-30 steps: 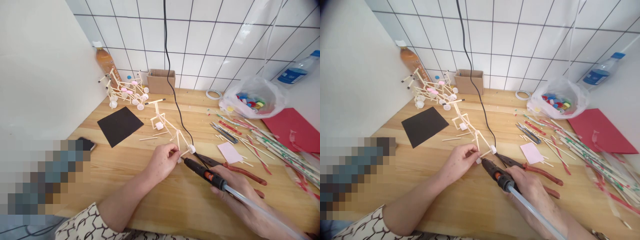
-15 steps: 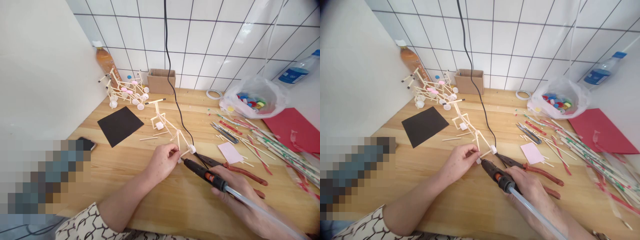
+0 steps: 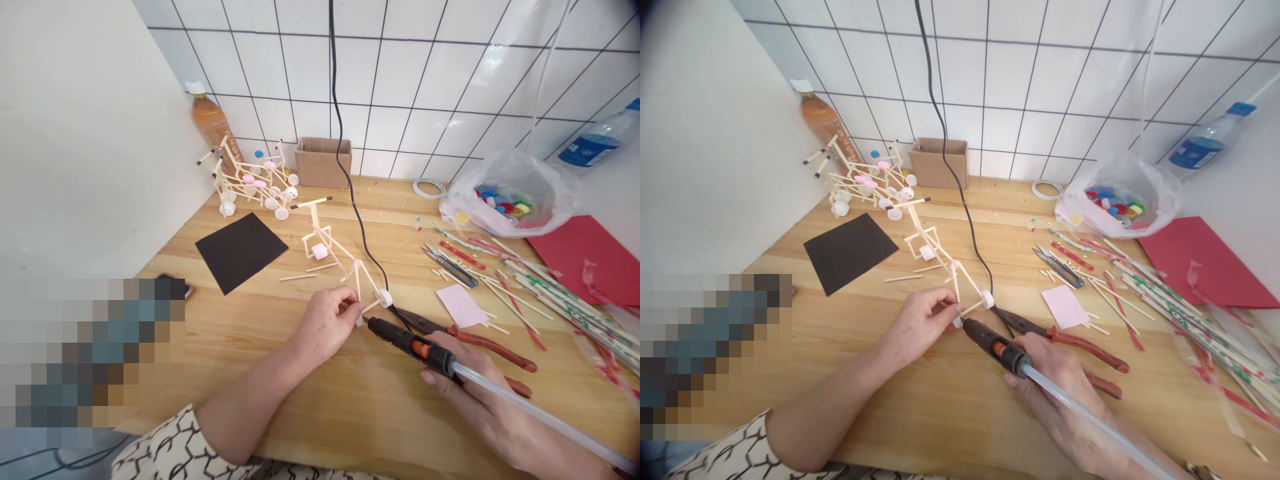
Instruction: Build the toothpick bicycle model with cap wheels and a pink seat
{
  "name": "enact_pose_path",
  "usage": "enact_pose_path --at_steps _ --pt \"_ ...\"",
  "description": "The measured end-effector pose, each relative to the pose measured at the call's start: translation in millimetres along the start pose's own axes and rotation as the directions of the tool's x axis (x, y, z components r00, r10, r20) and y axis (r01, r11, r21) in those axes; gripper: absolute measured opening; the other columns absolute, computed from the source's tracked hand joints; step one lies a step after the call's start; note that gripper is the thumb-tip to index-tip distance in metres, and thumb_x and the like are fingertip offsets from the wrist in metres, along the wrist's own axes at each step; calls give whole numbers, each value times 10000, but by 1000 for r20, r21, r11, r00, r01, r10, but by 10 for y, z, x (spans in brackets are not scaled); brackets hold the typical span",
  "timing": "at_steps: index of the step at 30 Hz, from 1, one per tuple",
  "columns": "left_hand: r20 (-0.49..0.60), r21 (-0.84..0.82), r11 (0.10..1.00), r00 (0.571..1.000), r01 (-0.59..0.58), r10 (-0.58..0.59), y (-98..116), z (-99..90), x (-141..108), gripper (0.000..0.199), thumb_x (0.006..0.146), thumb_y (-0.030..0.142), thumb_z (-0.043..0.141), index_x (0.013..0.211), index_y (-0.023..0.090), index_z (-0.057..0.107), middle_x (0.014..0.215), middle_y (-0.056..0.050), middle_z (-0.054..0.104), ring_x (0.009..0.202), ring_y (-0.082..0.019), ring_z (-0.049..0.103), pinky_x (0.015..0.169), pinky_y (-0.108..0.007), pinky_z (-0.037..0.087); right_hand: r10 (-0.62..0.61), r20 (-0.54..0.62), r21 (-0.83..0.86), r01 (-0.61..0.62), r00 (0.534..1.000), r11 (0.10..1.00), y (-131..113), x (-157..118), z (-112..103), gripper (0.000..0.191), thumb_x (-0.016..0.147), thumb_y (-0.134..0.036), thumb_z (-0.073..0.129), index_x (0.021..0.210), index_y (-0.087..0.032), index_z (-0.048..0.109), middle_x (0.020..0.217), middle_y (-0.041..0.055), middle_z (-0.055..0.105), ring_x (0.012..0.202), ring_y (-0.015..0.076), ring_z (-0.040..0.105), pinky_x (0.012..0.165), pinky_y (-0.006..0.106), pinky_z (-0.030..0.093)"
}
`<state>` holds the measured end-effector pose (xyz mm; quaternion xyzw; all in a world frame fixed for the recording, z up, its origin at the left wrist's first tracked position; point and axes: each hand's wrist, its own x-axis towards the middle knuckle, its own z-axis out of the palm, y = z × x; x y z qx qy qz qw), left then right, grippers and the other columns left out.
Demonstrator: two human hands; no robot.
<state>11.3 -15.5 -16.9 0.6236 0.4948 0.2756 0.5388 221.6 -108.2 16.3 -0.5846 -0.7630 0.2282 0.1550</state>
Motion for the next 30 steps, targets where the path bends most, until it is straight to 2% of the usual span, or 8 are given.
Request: enact_pose_path --at_steps 7,18,25,30 --pt "-1 -7 1000 1000 -1 1 16 0 -2 164 777 264 513 650 168 550 625 0 576 588 -141 587 583 -253 487 -18 15 30 17 1000 999 -55 36 -75 178 847 -326 442 837 -242 598 803 27 677 789 218 653 570 273 513" --pt "-4 -5 1000 1000 18 -18 25 0 -2 163 766 269 517 641 170 546 614 6 564 571 -135 573 569 -242 481 62 97 75 -69 993 995 -150 80 -153 185 857 -306 421 848 -232 590 811 27 673 831 201 655 629 253 528" --pt "2 -16 1000 1000 20 -20 31 -4 -2 156 769 270 512 660 169 560 635 0 578 574 -135 571 570 -244 481 26 64 73 -30 998 997 -107 68 -109 200 857 -337 419 809 -231 581 772 33 662 815 221 655 567 271 528" --pt "5 -24 1000 1000 8 -8 22 -4 -3 155 772 270 512 665 170 563 649 -2 584 578 -134 571 577 -248 482 4 9 65 -5 1000 998 -28 35 -24 181 865 -322 440 881 -243 602 816 29 671 808 224 651 589 295 532"
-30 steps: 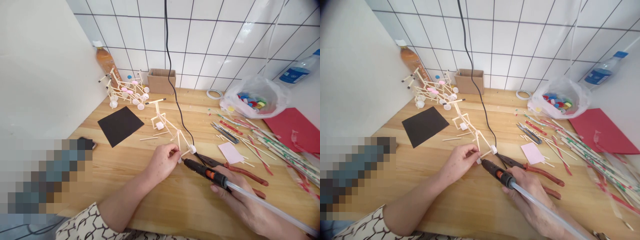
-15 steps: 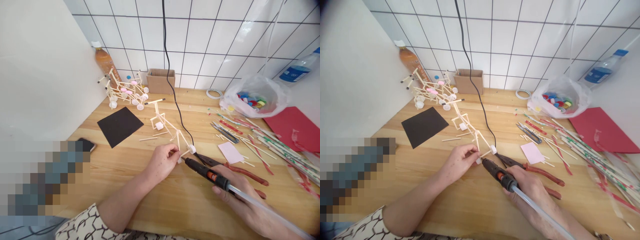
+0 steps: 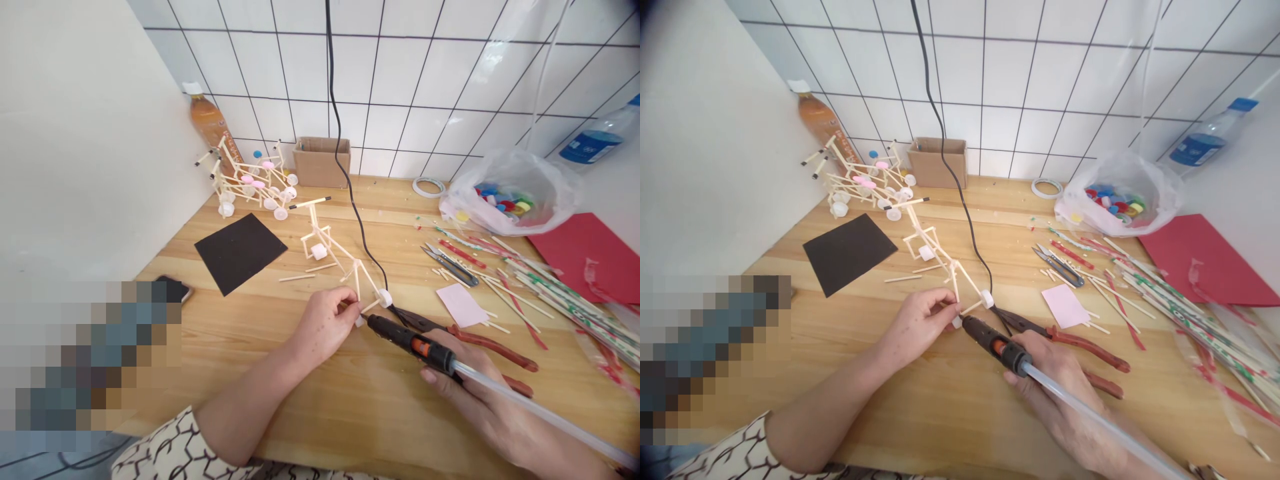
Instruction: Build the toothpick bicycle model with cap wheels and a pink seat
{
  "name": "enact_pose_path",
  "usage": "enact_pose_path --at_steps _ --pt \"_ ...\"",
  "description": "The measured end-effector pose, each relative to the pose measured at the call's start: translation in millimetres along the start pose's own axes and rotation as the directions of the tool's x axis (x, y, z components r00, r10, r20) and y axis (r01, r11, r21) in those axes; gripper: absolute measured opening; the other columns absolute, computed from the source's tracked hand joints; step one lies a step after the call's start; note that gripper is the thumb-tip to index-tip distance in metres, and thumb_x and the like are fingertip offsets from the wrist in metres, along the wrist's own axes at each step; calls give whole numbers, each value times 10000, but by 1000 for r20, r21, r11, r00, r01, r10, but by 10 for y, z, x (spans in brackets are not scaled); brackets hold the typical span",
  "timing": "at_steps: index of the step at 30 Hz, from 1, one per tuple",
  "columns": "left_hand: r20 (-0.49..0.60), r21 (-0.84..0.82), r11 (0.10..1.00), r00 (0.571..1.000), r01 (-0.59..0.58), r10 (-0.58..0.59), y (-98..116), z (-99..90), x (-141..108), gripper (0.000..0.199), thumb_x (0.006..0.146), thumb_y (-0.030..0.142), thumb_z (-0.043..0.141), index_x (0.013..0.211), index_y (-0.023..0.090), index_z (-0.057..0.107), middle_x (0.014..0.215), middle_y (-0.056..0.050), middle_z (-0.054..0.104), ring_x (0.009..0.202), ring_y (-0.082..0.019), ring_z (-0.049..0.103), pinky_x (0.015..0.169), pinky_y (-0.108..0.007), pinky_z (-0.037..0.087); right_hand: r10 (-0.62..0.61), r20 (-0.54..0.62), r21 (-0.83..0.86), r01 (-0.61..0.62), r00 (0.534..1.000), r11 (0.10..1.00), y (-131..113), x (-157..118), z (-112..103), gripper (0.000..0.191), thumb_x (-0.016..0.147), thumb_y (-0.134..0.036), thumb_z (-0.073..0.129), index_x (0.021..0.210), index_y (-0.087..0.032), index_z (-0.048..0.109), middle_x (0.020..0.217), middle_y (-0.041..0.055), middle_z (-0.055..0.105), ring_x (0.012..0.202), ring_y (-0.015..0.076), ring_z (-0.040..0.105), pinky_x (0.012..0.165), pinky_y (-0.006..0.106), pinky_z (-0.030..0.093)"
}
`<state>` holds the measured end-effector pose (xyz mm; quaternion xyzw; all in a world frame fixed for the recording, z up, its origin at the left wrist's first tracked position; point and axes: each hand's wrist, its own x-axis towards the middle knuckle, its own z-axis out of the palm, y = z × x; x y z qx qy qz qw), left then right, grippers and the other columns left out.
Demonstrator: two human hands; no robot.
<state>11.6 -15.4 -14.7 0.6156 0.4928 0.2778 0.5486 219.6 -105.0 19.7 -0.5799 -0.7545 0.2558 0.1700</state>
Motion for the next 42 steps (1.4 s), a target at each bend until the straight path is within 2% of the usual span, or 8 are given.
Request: enact_pose_path --at_steps 5,13,17,19,23,28,36,42 --pt "0 -4 1000 1000 9 -9 8 -2 -1 167 772 272 516 649 168 562 625 1 573 569 -134 569 579 -251 484 13 -3 -36 -13 1000 999 47 -29 35 163 867 -319 459 857 -234 598 837 31 672 886 229 640 619 289 534" --pt "-5 -8 1000 1000 26 -26 30 -4 -7 170 770 279 530 647 166 559 611 -3 583 581 -144 585 591 -259 493 14 -24 26 -14 1000 1000 -45 1 -80 199 850 -353 460 894 -244 620 839 26 691 837 225 663 581 277 540" --pt "-1 -18 999 999 33 -33 26 -7 -5 171 770 282 530 648 166 559 618 -5 586 579 -145 587 575 -252 490 56 -63 51 -53 996 997 -98 26 -96 197 846 -340 466 898 -253 634 853 18 701 827 219 669 573 264 544" --pt "-1 -9 1000 1000 21 -21 19 -7 -1 166 769 277 528 651 166 562 631 -5 586 579 -141 583 575 -249 489 48 -43 48 -46 998 998 -111 40 -100 187 846 -323 464 892 -258 634 854 14 702 806 212 673 566 257 544" --pt "-1 0 1000 1000 3 -3 7 -5 3 161 771 267 520 656 167 572 629 -2 586 572 -136 581 586 -251 489 10 30 37 -11 999 999 -65 38 -75 183 854 -322 472 926 -253 625 841 14 695 832 218 669 591 266 550" --pt "-5 -5 1000 1000 21 -21 22 -5 -3 161 766 276 528 659 166 576 638 -7 596 571 -139 580 566 -246 486 22 -52 6 -22 998 1000 38 -21 8 190 858 -342 475 955 -257 616 914 12 694 845 224 659 608 277 547" --pt "-1 -8 999 999 43 -43 39 -8 -4 166 769 281 530 660 165 579 630 -7 595 566 -138 583 572 -255 491 15 -14 -11 -15 1000 1000 46 11 18 141 878 -317 463 897 -233 574 842 18 659 942 226 619 690 294 533" --pt "0 -7 999 999 38 -38 25 -9 1 162 765 284 532 664 167 583 641 -9 600 562 -135 577 571 -254 493 3 -36 -9 -3 999 1000 47 0 26 144 873 -310 467 920 -245 586 892 22 673 922 223 635 655 282 541"
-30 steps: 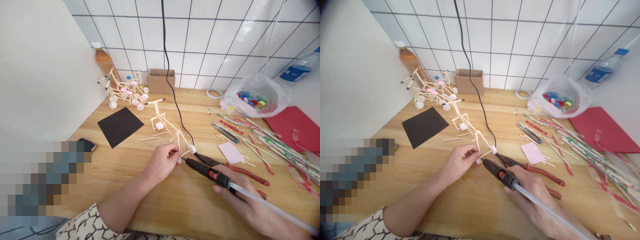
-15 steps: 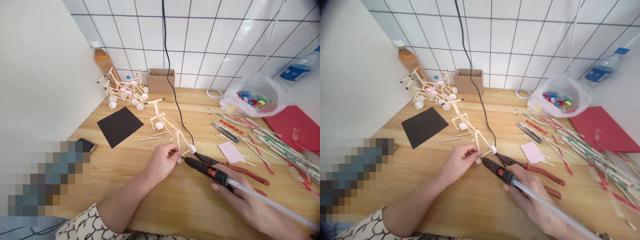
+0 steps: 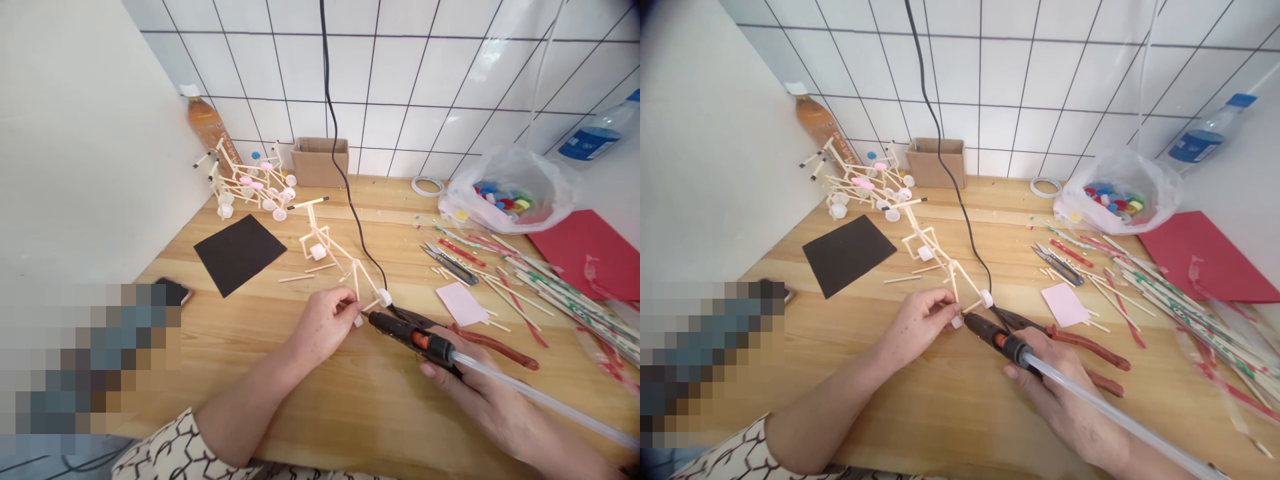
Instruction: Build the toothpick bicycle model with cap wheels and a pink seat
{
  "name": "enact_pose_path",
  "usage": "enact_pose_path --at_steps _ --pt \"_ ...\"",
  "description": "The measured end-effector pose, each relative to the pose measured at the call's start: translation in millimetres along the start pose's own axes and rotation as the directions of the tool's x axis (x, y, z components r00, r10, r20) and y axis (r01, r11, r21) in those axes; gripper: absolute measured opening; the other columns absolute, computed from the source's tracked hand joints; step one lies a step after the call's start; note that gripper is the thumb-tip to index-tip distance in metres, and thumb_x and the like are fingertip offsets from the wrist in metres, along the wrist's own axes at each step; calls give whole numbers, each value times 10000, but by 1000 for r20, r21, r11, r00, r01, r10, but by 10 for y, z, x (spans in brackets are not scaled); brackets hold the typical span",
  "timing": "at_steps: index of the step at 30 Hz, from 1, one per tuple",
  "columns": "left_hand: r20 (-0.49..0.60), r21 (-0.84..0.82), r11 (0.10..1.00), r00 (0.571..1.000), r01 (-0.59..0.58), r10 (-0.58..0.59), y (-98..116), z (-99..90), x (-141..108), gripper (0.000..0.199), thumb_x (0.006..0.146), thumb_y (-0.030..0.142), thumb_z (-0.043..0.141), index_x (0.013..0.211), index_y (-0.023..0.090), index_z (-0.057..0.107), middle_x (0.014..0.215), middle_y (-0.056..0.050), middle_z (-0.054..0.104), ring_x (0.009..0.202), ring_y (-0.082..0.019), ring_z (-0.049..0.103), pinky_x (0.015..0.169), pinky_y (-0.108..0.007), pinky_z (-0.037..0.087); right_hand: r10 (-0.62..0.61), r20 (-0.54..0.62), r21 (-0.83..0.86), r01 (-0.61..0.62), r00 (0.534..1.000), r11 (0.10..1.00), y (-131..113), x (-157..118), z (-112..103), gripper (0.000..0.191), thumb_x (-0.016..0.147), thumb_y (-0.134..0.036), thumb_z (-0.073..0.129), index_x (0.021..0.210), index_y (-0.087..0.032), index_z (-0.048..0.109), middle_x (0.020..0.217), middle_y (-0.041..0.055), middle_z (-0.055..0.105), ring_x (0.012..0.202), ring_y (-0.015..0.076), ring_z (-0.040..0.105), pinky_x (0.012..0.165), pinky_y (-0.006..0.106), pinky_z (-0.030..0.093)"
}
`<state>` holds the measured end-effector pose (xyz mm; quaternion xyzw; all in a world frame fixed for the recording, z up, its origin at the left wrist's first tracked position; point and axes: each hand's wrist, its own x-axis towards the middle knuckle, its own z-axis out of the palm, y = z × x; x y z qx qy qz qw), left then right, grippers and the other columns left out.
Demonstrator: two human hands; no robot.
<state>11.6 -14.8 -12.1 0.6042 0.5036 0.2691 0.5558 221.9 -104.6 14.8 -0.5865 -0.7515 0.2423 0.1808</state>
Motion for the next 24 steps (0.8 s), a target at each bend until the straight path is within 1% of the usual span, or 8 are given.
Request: enact_pose_path --at_steps 3,5,9,13,16,20,24 --pt "-3 -1 1000 1000 -2 2 4 -1 -2 165 765 284 534 657 168 578 639 -6 598 561 -135 576 573 -253 493 3 -15 7 -3 1000 1000 4 -12 -4 176 860 -310 486 983 -256 599 938 21 683 910 223 645 662 287 547" --pt "-5 -4 1000 1000 2 -2 10 -3 -5 168 764 285 538 646 168 568 626 -3 590 561 -137 580 572 -254 492 11 1 17 -11 1000 1000 -5 -9 -25 189 857 -314 489 999 -253 598 933 22 687 925 227 645 668 288 551" --pt "-7 -8 1000 1000 12 -12 14 -2 -4 170 765 283 539 645 166 566 620 -3 585 571 -141 587 579 -258 493 15 43 10 -16 999 1000 -55 11 -101 198 861 -334 471 971 -241 606 939 30 695 898 229 658 618 274 555" --pt "0 -5 1000 1000 3 -3 1 0 -2 159 769 270 531 653 167 567 626 -4 584 573 -137 580 586 -260 493 4 46 -1 -4 999 1000 -104 22 -146 219 865 -357 446 951 -251 619 965 29 700 866 231 667 573 271 553" --pt "1 5 1000 1000 -9 9 -2 -1 -4 156 771 266 525 656 168 566 626 -1 575 575 -136 574 591 -261 494 0 46 -4 0 999 1000 -112 17 -138 212 861 -363 455 945 -261 620 961 23 702 857 228 669 563 267 551" --pt "5 5 1000 1000 -14 14 3 -6 -5 160 773 264 522 653 165 562 633 -2 576 580 -136 574 596 -261 496 -10 12 4 10 1000 1000 -78 -2 -87 201 863 -367 457 928 -271 620 909 11 702 794 218 670 547 264 540" --pt "9 0 1000 1000 -5 5 2 -6 -5 155 769 260 522 655 164 563 632 -4 579 584 -139 577 598 -261 498 16 29 19 -16 999 1000 -4 -14 -24 199 874 -360 456 948 -264 614 921 9 690 836 220 656 608 275 544"
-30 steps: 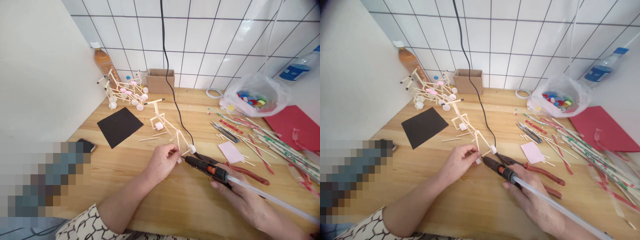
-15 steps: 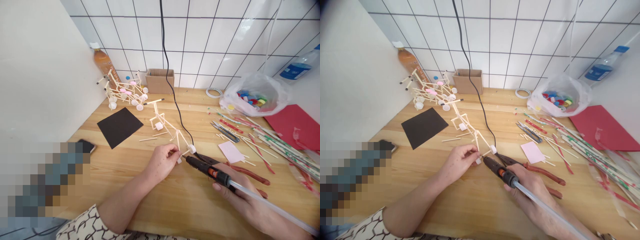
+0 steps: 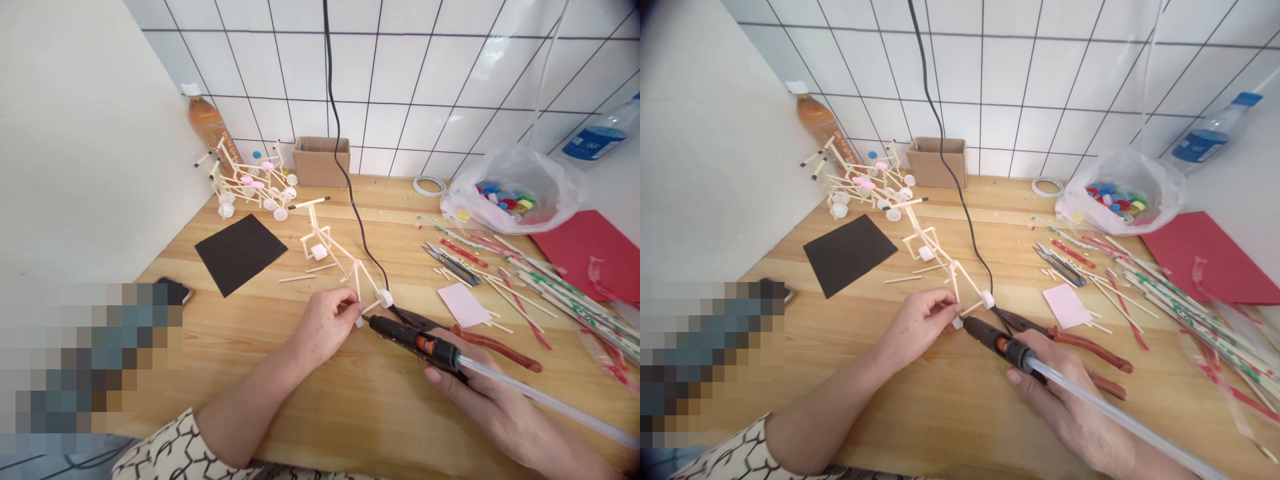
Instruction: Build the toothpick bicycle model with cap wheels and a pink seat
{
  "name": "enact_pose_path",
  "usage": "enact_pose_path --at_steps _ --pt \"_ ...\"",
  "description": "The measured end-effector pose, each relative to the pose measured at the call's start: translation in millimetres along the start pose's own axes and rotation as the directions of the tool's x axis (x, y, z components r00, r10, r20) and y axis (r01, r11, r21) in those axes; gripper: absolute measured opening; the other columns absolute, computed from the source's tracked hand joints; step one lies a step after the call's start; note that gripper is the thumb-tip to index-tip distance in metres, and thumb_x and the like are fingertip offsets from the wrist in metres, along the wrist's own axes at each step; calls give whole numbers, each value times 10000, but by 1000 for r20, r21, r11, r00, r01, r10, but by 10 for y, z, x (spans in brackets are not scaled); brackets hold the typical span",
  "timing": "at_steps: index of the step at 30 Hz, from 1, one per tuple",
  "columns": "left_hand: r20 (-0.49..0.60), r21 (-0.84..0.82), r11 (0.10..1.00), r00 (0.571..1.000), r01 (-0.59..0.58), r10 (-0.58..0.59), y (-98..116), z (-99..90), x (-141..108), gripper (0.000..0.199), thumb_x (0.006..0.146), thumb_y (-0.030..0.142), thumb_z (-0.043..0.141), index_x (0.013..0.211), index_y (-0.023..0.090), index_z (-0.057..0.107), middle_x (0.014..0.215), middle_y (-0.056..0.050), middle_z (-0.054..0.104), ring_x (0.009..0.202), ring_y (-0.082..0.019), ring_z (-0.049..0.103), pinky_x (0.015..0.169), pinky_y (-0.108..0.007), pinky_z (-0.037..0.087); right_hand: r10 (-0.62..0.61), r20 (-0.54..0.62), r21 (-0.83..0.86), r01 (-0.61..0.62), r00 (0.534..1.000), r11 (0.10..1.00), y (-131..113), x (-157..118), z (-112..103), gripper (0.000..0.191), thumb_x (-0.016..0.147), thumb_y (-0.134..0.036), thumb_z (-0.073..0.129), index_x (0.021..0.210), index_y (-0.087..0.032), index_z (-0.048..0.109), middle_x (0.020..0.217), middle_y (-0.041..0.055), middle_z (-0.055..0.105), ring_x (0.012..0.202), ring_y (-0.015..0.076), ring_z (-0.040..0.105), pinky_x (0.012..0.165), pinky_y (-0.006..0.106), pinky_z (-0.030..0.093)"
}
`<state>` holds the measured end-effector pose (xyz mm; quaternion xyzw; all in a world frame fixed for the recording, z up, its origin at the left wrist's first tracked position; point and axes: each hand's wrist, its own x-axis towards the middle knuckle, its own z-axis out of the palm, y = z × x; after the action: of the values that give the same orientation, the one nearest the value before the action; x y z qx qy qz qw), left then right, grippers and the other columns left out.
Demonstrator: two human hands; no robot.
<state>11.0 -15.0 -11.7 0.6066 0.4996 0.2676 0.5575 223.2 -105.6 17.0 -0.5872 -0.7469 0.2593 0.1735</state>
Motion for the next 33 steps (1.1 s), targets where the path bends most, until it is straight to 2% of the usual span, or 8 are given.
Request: enact_pose_path --at_steps 5,9,13,19,26,33 --pt "-3 -3 1000 1000 2 -2 -6 3 0 147 767 252 521 661 163 570 637 -3 585 586 -138 580 600 -259 500 -1 26 0 1 1000 1000 80 -5 34 229 863 -347 483 1043 -258 596 977 19 675 985 249 609 761 313 533" --pt "-1 -5 1000 1000 9 -9 3 2 5 148 766 246 520 655 162 569 627 -1 583 580 -138 581 596 -259 501 6 41 -20 -6 999 1000 87 -10 40 249 874 -347 469 1089 -263 561 1025 21 655 1101 252 548 819 314 513" --pt "-6 0 1000 1000 9 -9 7 4 7 156 768 251 520 648 164 565 621 2 578 571 -134 576 595 -261 502 9 33 -14 -8 999 1000 39 -11 34 189 875 -350 456 951 -259 604 918 15 676 1013 247 599 730 296 531" --pt "-6 -30 999 1000 17 -18 -3 5 4 159 767 266 536 650 161 562 622 -1 576 582 -139 583 597 -261 504 19 -32 25 -18 999 1000 -18 -27 0 219 862 -387 447 927 -272 622 880 14 692 814 234 656 571 285 527" --pt "-2 -19 1000 1000 17 -17 -7 2 5 158 772 270 532 659 163 563 631 -4 583 586 -141 588 598 -263 504 2 17 27 -3 1000 1000 -18 0 -25 206 873 -372 441 946 -261 598 925 23 685 856 229 652 573 275 528" --pt "-4 -3 1000 1000 13 -13 -11 -4 7 160 773 265 528 654 165 564 625 -2 585 582 -141 591 604 -264 504 10 -10 8 -10 1000 1000 38 -33 44 191 875 -342 449 970 -262 595 921 13 680 912 232 638 638 279 538"
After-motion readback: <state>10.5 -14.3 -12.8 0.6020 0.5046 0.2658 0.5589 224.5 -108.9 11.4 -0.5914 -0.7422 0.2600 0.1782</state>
